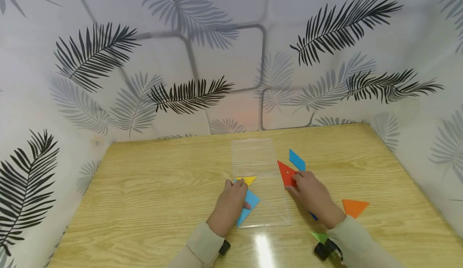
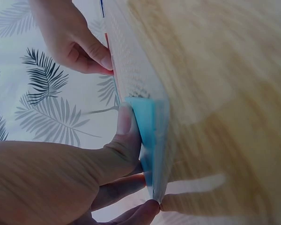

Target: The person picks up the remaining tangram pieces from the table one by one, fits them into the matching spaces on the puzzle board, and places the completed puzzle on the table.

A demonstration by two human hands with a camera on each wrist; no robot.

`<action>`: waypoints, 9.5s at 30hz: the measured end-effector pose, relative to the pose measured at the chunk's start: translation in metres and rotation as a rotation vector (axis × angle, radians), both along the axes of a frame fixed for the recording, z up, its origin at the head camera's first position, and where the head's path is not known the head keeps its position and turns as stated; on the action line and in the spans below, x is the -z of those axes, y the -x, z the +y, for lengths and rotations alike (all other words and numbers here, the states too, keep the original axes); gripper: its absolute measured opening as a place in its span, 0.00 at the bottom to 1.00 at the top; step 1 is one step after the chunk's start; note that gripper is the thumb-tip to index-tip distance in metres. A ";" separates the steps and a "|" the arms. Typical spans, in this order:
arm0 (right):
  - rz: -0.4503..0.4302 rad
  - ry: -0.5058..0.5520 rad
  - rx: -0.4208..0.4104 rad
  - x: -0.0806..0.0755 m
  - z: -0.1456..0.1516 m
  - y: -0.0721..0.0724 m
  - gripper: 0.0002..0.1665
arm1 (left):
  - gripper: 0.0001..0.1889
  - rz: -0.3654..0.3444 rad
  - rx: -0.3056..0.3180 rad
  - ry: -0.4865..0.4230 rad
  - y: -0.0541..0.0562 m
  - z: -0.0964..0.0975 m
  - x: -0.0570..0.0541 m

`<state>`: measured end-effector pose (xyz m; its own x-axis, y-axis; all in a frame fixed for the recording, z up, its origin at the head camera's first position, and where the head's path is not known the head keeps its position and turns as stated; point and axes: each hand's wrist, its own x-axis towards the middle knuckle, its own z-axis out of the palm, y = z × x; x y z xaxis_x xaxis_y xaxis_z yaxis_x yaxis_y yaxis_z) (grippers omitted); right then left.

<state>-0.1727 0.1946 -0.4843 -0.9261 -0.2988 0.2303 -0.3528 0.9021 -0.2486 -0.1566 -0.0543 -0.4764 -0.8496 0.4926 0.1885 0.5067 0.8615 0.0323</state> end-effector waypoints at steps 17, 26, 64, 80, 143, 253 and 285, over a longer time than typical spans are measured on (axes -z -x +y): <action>0.074 -0.059 0.072 0.002 -0.019 -0.003 0.21 | 0.18 -0.015 -0.004 -0.020 -0.003 0.002 -0.001; 0.040 -0.110 -0.006 -0.003 -0.016 -0.002 0.24 | 0.15 -0.007 -0.008 0.012 -0.003 0.002 -0.002; 0.002 0.135 -0.106 -0.010 0.025 -0.012 0.09 | 0.18 -0.036 -0.039 0.069 -0.005 0.000 -0.002; -0.261 0.394 -0.286 -0.023 0.017 -0.037 0.08 | 0.21 0.029 0.004 0.105 -0.002 0.001 0.000; -0.187 0.298 -0.070 -0.002 -0.053 -0.044 0.16 | 0.19 0.053 -0.029 0.135 -0.003 0.004 -0.002; -0.045 0.136 -0.126 0.015 -0.069 -0.050 0.19 | 0.25 0.034 -0.024 0.108 -0.004 0.004 -0.003; -0.047 0.039 -0.147 0.013 -0.069 -0.046 0.22 | 0.36 0.036 -0.094 0.252 -0.011 0.018 0.002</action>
